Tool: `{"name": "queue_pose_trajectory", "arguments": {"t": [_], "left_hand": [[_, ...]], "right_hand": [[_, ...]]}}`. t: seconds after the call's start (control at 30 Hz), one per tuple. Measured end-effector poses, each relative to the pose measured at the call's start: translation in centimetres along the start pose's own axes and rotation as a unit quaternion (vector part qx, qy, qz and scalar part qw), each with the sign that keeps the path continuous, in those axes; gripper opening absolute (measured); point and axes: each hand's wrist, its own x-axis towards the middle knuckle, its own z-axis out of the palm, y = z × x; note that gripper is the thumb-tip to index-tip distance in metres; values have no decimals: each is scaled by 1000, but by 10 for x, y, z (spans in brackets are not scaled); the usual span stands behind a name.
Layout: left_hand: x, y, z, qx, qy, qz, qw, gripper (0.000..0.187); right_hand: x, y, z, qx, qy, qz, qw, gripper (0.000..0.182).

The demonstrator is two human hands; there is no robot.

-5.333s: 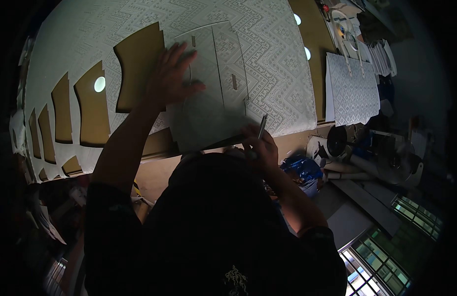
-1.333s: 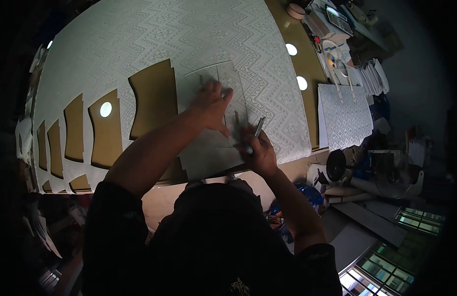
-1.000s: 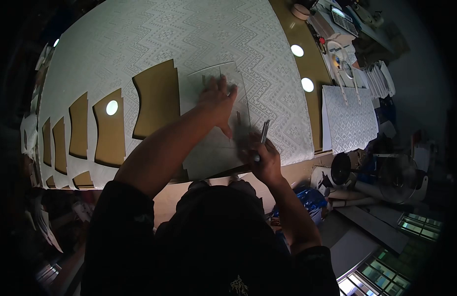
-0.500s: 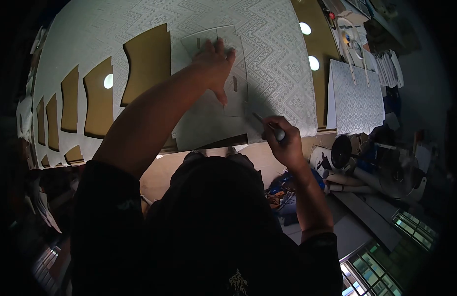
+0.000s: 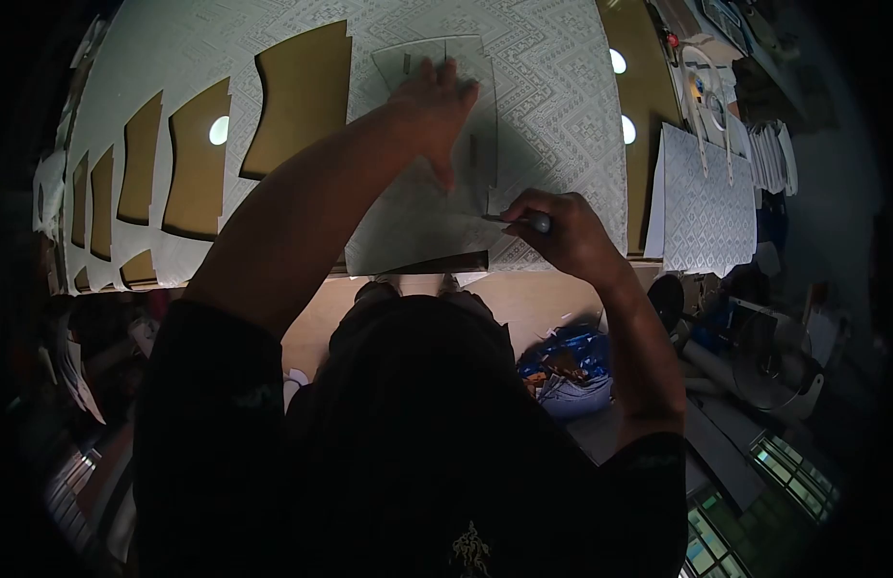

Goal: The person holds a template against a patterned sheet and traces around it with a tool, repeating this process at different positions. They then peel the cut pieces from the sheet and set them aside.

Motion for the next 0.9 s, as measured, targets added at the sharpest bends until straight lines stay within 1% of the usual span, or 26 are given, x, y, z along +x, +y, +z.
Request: {"name": "queue_pose_trajectory", "arguments": {"t": [0.17,0.27,0.33,0.47,0.53,0.57,0.63,0.67,0.73,0.77,0.83,0.9], "left_hand": [[-2,0,-2,-8,-2,-4,1000,154],[-2,1,-2,-13,-7,-6,1000,154],[-2,1,-3,-18,-9,-8,1000,154],[2,1,1,-9,-12,-9,1000,153],[0,1,2,-6,-14,-11,1000,153],[0,3,1,-2,-18,-11,1000,153],[1,1,0,6,-26,-13,1000,154],[2,1,1,-3,-24,-16,1000,154],[3,3,3,-9,-25,-15,1000,154],[3,3,3,-1,-23,-17,1000,155],[2,-1,4,14,-19,-13,1000,155],[4,0,6,15,-12,-16,1000,155]], "right_hand": [[5,1,0,5,-16,-22,1000,15],[6,0,1,-15,-15,-18,1000,15],[7,-2,0,-42,-26,-37,998,15],[3,10,10,-16,-19,-32,999,16],[2,15,24,47,14,-43,998,18],[7,17,36,52,17,-48,997,18],[26,8,75,67,51,-39,996,18],[45,2,103,83,67,-56,993,18],[75,-25,144,102,88,-71,988,17],[85,-41,158,81,110,-71,988,14],[86,-52,160,60,140,-71,986,12],[54,-51,144,47,139,-69,987,19]]}}
